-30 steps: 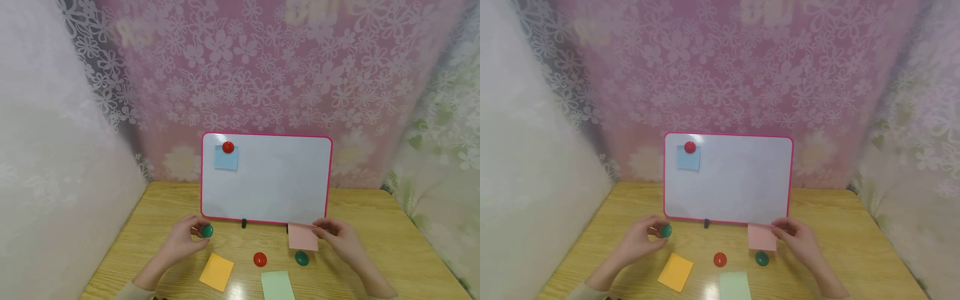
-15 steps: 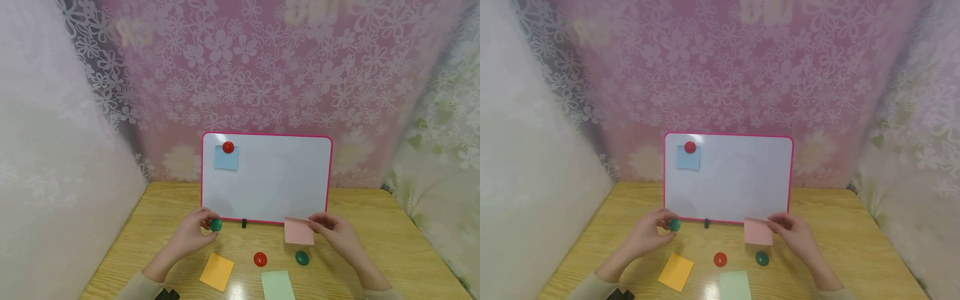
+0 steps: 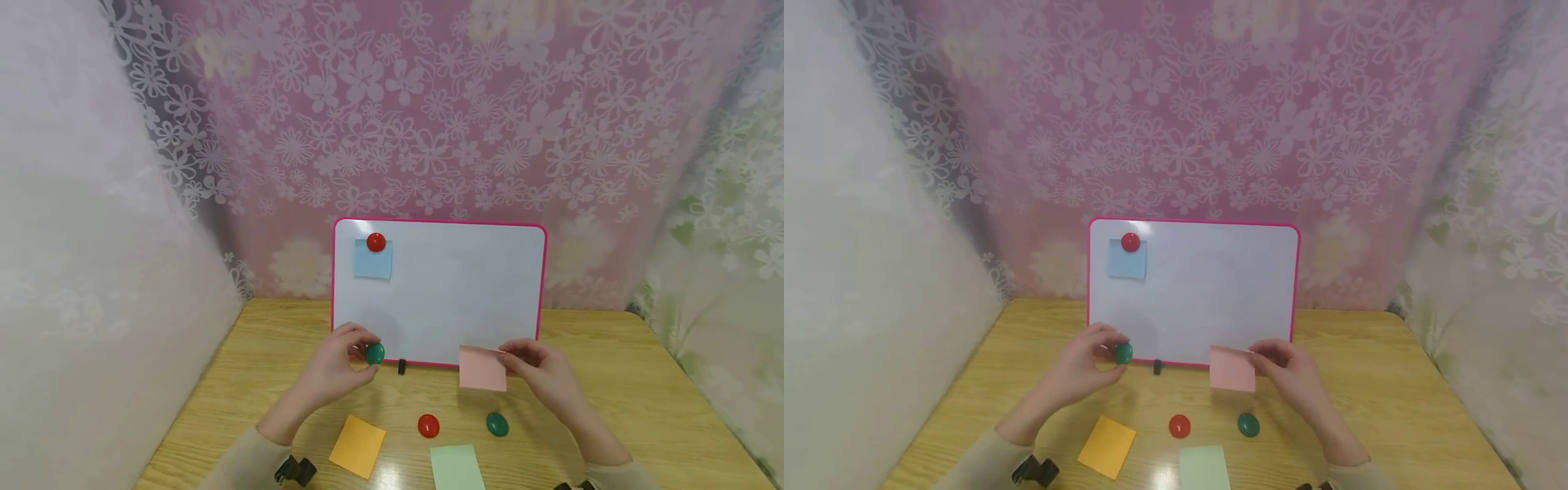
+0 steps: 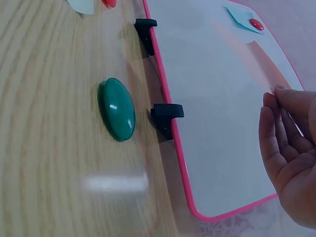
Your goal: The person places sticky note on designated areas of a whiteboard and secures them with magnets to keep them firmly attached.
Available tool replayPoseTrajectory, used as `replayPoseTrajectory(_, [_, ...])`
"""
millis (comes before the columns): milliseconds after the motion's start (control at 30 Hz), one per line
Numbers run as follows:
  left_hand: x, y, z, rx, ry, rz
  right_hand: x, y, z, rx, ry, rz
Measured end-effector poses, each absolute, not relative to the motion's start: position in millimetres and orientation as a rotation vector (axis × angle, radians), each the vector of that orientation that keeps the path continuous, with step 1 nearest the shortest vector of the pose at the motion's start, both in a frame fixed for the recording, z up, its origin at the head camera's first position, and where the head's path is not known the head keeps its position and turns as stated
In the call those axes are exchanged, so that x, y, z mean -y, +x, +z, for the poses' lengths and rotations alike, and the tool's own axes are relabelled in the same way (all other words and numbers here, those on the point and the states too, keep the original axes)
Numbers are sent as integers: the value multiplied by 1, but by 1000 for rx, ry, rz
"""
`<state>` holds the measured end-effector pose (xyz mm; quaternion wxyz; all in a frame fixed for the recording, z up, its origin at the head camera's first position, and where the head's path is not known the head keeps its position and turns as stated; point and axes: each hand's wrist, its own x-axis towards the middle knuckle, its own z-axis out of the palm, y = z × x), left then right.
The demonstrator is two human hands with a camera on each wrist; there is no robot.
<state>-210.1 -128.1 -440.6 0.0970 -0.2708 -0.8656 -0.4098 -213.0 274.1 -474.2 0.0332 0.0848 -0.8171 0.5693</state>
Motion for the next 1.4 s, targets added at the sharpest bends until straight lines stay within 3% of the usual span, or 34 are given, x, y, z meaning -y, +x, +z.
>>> replayPoseTrajectory(1400, [95,-221,-425,2410,-847,-1407,-235,-248,-437,2409,250,1915])
